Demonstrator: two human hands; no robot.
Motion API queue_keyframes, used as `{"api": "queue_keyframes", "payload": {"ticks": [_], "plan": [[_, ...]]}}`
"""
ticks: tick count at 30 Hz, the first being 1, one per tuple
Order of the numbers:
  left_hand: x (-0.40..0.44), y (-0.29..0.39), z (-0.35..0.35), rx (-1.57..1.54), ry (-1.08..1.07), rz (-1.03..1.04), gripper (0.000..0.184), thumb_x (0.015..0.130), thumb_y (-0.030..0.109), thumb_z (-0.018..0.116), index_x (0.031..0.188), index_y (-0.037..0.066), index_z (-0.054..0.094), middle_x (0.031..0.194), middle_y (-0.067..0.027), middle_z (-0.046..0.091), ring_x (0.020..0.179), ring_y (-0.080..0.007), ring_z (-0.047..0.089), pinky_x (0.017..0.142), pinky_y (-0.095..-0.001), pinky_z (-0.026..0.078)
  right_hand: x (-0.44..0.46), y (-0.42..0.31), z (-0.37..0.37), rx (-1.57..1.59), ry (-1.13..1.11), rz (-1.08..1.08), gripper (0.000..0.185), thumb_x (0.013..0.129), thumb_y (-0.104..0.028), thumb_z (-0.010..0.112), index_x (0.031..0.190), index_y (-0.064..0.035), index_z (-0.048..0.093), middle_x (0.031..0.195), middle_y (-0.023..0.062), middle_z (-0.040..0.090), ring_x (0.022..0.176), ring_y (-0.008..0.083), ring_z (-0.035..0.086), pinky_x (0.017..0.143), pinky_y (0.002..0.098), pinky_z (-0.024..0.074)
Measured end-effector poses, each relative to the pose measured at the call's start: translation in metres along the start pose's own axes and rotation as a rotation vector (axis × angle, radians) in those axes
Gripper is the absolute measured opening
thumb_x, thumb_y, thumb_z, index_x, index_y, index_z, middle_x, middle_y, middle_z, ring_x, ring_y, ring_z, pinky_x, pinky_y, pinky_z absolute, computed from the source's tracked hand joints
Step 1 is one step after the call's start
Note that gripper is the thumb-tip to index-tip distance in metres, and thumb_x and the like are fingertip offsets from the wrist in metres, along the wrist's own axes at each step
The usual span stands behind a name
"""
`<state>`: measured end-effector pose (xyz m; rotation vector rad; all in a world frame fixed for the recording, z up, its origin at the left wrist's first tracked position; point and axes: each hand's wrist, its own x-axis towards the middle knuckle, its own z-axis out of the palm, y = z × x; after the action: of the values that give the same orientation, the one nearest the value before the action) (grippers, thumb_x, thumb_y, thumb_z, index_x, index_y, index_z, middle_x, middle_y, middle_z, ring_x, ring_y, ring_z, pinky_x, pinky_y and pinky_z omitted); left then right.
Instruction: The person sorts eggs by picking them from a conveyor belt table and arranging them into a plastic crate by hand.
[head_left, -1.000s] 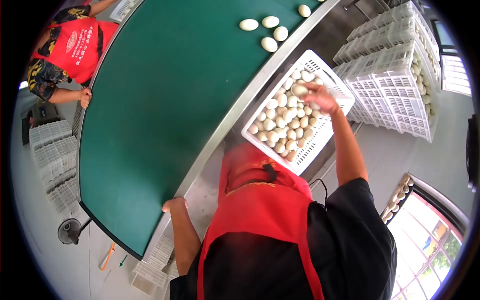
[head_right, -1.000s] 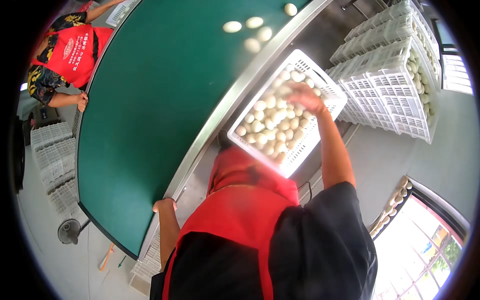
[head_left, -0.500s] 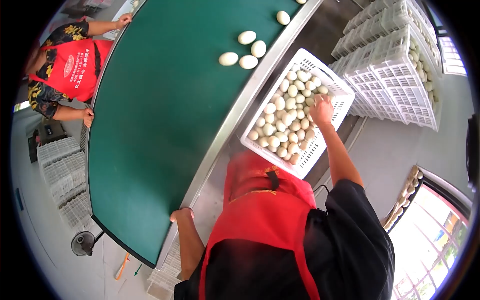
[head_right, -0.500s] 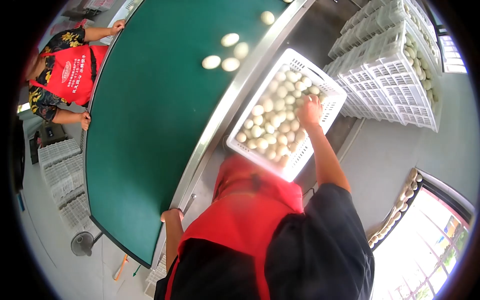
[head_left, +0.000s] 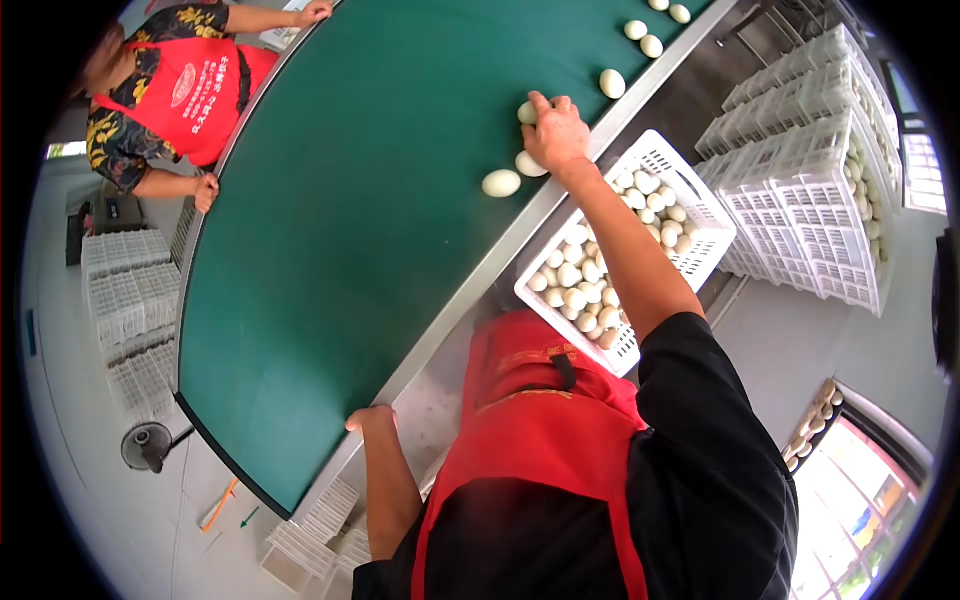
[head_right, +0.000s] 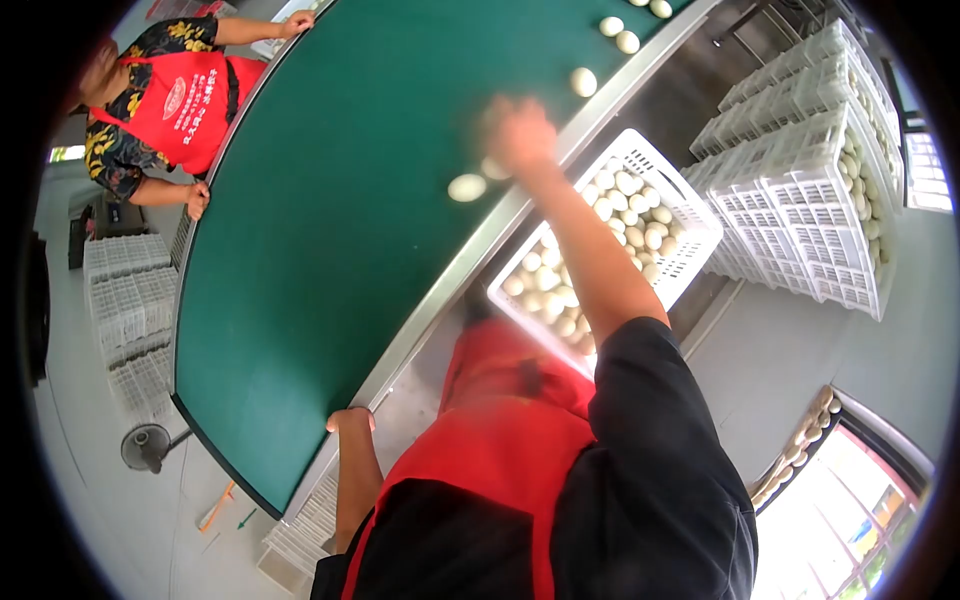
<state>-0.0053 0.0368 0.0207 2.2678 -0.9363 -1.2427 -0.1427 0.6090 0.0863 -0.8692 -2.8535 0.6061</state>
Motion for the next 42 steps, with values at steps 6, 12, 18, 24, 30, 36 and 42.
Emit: {"api": "queue_keyframes", "payload": {"ticks": [6,12,18,24,30,36,42], "plan": [[-0.029,-0.003,-0.004,0.014,-0.015,0.048,0.068,0.095,0.056,0.041,0.139,0.01,0.063,0.149,-0.005,0.059,0.132,-0.026,0.057,0.111,-0.0387,0.045,0.004,0.012,-0.027,0.428,-0.054,-0.088,0.057,0.083,-0.034,0.08,0.127,0.0007,0.065,0.112,0.0234,0.072,0.099,0.0344,0.072,0.09,0.0412,0.0569],[-0.003,0.002,0.001,-0.036,0.026,0.01,0.063,0.096,0.054,0.038,0.137,0.014,0.066,0.147,-0.0041,0.061,0.132,-0.0254,0.056,0.11,-0.0411,0.045,-0.06,0.026,-0.034,0.549,-0.328,-0.585,0.052,0.074,-0.021,0.088,0.12,-0.0033,0.072,0.141,0.0239,0.055,0.11,0.0311,0.068,0.093,0.0387,0.0583],[-0.006,-0.003,0.018,-0.01,0.281,0.129,0.038,0.098,0.044,0.044,0.102,0.021,0.074,0.109,0.0041,0.075,0.107,-0.0153,0.068,0.096,-0.0339,0.054,-0.083,-0.019,-0.02,0.216,-0.458,-0.5,0.054,0.073,-0.036,0.077,0.119,-0.0082,0.074,0.119,0.0201,0.069,0.116,0.0337,0.064,0.098,0.0436,0.0533],[-0.011,-0.006,0.011,-0.1,0.152,0.154,0.052,0.099,0.053,0.041,0.122,0.018,0.071,0.131,0.001,0.069,0.125,-0.0206,0.06,0.109,-0.0376,0.044,-0.091,0.033,-0.037,0.893,-0.564,-0.316,0.058,0.077,-0.031,0.084,0.127,-0.0041,0.072,0.122,0.0163,0.071,0.114,0.027,0.066,0.098,0.0367,0.0536],[-0.017,-0.007,0.01,-0.082,0.22,0.159,0.034,0.1,0.037,0.046,0.107,0.019,0.074,0.112,0.0025,0.075,0.108,-0.0188,0.068,0.093,-0.0369,0.057,-0.135,0.181,-0.055,0.95,-0.475,0.314,0.059,0.078,-0.026,0.088,0.127,0.0013,0.071,0.112,0.0103,0.076,0.107,0.0205,0.07,0.096,0.0329,0.0545],[0.002,-0.004,0.012,0.03,0.223,0.172,0.037,0.099,0.038,0.045,0.113,0.019,0.073,0.12,0.0015,0.072,0.11,-0.0197,0.068,0.093,-0.0379,0.057,-0.151,0.282,0.026,0.192,-0.193,0.488,0.069,0.071,-0.046,0.086,0.125,-0.007,0.073,0.116,0.017,0.073,0.115,0.0311,0.067,0.098,0.0412,0.0541],[0.038,0.002,0.016,0.038,0.14,0.066,0.055,0.097,0.055,0.042,0.133,0.021,0.068,0.144,0.0013,0.062,0.13,-0.0195,0.056,0.11,-0.0373,0.043,-0.152,0.297,0.05,-0.079,-0.08,0.435,0.057,0.078,-0.038,0.08,0.128,-0.0111,0.071,0.141,0.0225,0.058,0.125,0.0366,0.061,0.102,0.0463,0.0521]]}}
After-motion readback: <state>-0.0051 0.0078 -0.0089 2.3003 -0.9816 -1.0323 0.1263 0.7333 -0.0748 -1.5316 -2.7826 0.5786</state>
